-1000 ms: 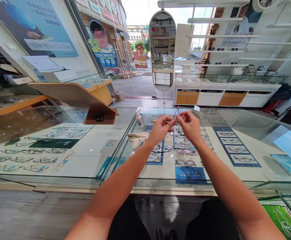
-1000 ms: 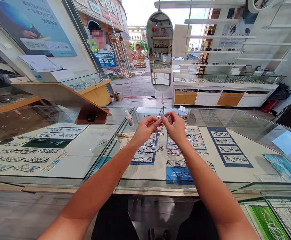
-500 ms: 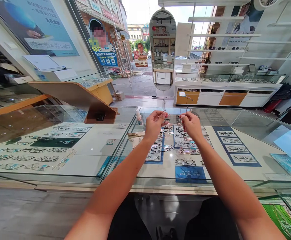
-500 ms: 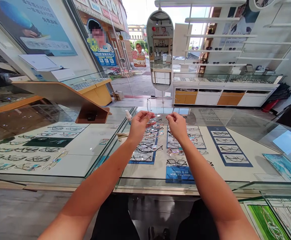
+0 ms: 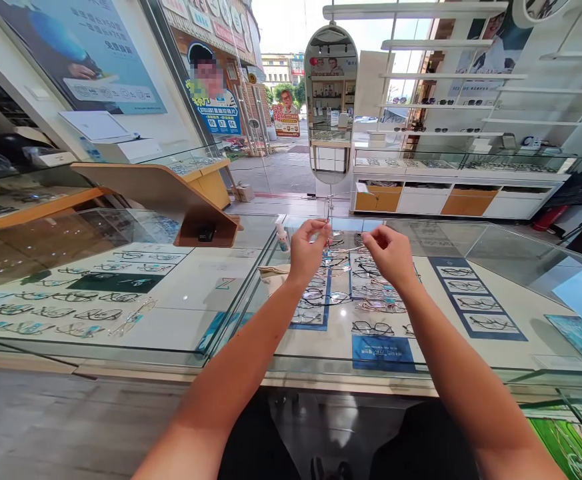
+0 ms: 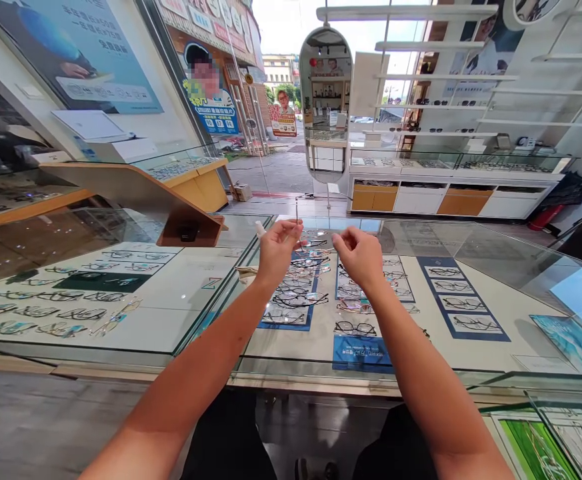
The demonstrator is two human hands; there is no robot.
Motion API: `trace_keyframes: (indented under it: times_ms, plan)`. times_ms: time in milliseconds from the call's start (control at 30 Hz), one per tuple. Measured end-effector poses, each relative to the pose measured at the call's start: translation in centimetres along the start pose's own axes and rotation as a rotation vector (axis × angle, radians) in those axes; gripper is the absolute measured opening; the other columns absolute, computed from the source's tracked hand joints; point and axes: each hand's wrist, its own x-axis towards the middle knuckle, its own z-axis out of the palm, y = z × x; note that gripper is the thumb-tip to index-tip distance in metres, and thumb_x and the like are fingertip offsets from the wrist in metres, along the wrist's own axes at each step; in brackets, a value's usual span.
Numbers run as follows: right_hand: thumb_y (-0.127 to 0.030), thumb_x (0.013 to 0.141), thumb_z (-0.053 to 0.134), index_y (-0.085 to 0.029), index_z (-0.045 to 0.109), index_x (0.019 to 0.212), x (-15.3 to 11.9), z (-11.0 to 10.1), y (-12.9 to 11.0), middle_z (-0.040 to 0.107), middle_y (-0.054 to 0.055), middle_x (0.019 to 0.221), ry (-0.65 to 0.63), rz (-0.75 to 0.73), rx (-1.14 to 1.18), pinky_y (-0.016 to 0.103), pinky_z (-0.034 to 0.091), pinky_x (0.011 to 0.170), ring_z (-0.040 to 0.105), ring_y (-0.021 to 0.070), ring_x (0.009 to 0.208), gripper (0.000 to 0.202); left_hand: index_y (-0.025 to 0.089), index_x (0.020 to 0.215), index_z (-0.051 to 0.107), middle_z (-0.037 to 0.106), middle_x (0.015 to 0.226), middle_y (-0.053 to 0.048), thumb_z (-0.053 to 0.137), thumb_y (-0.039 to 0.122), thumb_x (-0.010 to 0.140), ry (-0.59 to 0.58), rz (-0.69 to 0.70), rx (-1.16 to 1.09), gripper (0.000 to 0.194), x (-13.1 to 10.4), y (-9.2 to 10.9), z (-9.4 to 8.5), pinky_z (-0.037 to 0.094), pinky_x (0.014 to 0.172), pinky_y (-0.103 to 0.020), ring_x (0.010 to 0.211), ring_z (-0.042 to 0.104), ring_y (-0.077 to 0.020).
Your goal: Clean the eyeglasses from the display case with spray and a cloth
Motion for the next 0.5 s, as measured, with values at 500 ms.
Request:
trace_keyframes:
  times_ms: [500]
  plan:
    - [-0.039, 0.095, 0.069, -0.022, 0.077, 0.122, -1.0, 3.1, 0.3, 0.082, 0.012, 0.125, -0.187, -0.130, 0.266, 0.049, 0.060, 0.098, 0.076, 0.0309, 0.113, 0.033, 0.020, 0.092, 0.073, 0.059, 0.157, -0.010, 0.082, 0.049, 0.087, -0.323, -0.203, -0.008, 0.031, -1.1, 0.9, 0.5, 0.061, 0.098, -0.043, 0.121, 0.070, -0.0279]
